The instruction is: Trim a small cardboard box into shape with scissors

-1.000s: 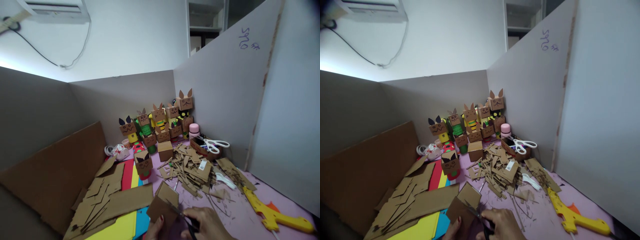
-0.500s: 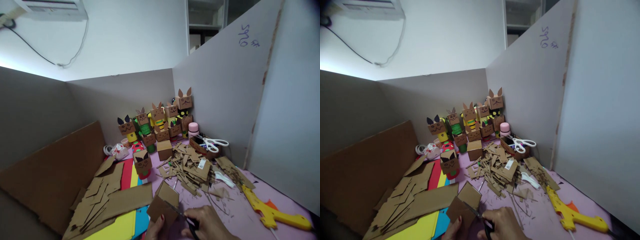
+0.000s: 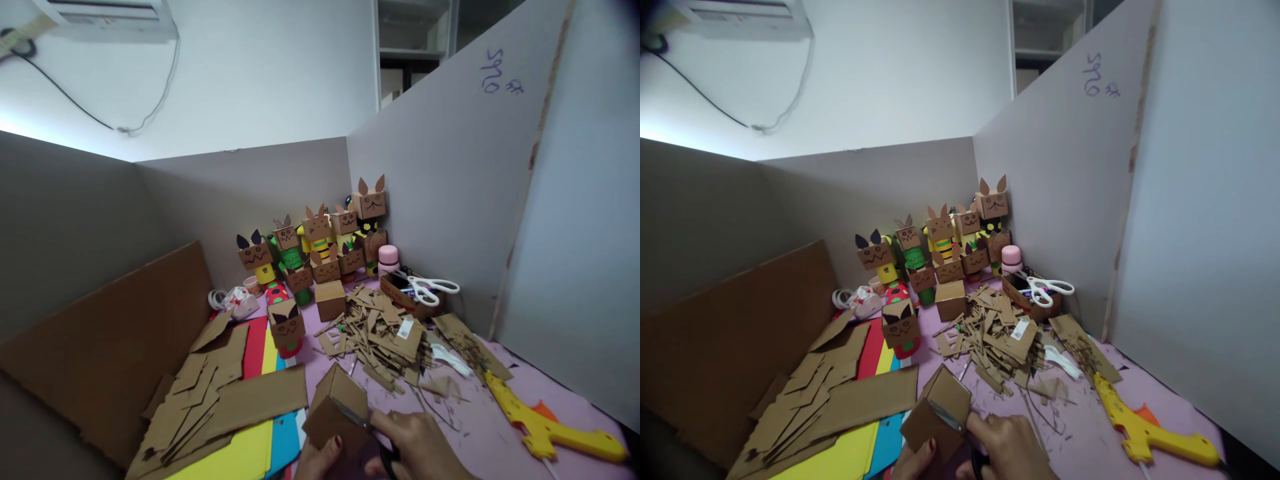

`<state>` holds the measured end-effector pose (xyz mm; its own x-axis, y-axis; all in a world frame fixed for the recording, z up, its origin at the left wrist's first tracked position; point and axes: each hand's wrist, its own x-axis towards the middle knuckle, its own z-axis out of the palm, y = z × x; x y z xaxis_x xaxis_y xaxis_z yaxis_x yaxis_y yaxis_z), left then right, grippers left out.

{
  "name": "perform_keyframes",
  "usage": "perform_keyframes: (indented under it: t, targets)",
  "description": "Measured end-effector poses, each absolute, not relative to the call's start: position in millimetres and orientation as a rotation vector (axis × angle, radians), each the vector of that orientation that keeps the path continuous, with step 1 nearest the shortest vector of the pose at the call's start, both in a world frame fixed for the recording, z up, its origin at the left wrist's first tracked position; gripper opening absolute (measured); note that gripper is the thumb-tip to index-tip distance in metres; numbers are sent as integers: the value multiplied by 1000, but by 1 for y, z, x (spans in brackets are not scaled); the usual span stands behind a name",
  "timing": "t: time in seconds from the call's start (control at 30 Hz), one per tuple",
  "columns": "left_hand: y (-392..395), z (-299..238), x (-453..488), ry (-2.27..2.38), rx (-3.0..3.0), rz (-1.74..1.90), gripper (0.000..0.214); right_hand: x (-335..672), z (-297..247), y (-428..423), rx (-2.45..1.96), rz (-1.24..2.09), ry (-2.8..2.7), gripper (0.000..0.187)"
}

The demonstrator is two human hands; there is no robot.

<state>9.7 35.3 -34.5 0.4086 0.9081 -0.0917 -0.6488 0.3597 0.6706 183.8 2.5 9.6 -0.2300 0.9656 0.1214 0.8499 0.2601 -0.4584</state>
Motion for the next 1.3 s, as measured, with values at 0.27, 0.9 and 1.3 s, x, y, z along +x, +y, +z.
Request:
perform_keyframes:
  t: [0.27, 0.9, 1.3]
  targets:
    - [38, -34, 3, 460, 519, 1082, 60, 183, -1, 8, -1481, 778, -1871, 30]
    - [42, -46, -6, 437, 457, 1016, 51, 183, -3, 6, -1356, 778, -1894, 44]
    - [39, -55, -40, 330, 417, 839, 67, 181, -29, 6, -1380, 837, -1787, 32]
